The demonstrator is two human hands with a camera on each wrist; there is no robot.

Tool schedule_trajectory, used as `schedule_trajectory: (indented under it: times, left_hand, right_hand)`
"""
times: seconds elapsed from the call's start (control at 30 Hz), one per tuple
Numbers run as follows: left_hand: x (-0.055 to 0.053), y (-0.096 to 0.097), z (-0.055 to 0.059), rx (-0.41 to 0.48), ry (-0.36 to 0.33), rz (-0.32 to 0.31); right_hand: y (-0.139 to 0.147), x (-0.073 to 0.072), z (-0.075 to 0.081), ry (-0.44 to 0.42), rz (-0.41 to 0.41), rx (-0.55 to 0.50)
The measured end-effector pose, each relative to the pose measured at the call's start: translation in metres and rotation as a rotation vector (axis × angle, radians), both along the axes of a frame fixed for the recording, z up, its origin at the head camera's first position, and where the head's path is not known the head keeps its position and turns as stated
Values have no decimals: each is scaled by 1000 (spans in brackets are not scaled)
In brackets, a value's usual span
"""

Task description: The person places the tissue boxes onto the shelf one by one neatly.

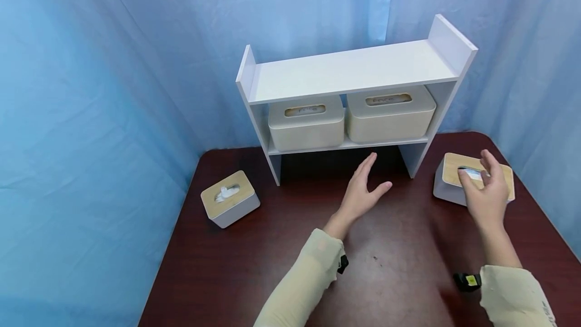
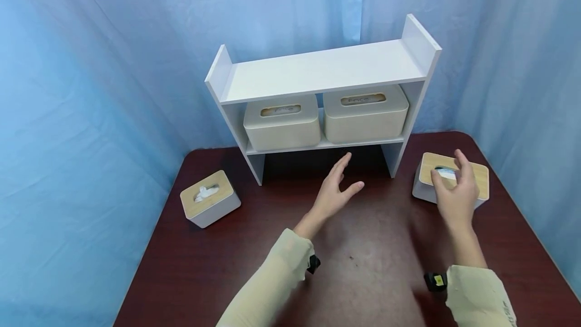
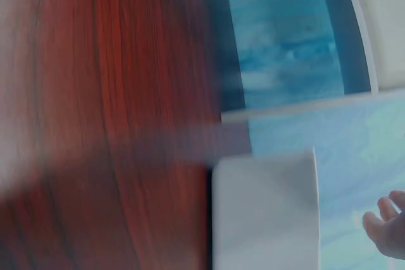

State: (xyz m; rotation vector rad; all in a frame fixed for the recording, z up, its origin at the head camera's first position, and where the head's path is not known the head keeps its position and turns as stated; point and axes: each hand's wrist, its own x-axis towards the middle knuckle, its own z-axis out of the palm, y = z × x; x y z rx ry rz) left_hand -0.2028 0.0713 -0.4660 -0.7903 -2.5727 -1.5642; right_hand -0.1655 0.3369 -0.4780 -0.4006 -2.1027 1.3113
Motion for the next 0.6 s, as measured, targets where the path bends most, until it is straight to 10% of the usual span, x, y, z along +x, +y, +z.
schedule_trajectory:
  times: [0.27,0.6]
  left_hand:
    - [8,11,-13,-45,-18,-37]
    - [12,14,-18,-62,-57,-46]
  right_hand:
    - [49,13,-11,-249,-35,28]
    - [100,12,-50,-305,245,26]
